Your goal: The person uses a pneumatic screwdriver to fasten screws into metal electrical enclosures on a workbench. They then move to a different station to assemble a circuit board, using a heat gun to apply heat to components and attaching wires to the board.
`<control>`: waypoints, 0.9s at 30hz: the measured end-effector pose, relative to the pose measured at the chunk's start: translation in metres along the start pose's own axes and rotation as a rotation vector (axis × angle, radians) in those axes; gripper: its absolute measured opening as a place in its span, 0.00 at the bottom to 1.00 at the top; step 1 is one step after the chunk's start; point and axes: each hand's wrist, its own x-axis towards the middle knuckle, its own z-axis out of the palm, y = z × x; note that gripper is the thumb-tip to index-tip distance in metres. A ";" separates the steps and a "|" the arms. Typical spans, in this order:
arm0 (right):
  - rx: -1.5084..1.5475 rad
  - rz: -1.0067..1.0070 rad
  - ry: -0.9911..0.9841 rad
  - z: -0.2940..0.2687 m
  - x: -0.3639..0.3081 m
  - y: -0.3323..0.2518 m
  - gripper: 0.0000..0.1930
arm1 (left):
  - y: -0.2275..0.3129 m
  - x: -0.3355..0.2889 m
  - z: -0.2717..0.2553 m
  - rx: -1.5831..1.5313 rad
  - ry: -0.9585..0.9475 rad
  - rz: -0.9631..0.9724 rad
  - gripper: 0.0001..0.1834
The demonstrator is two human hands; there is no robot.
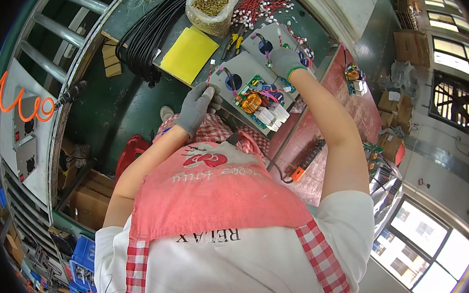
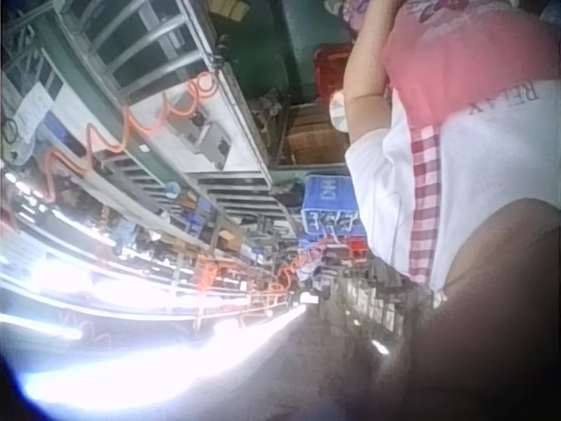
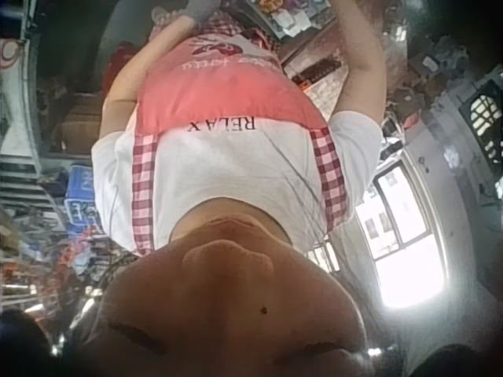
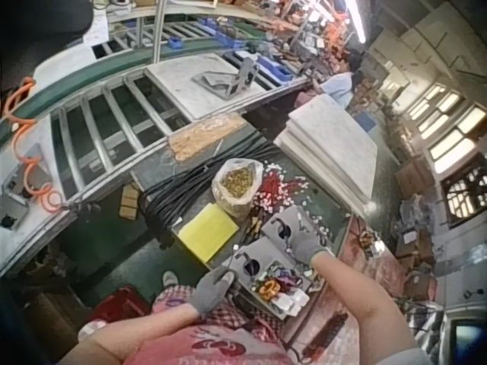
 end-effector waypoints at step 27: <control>1.670 -0.058 0.418 -0.041 -0.113 -0.160 0.12 | -0.002 0.000 -0.011 0.186 -0.253 -0.024 0.17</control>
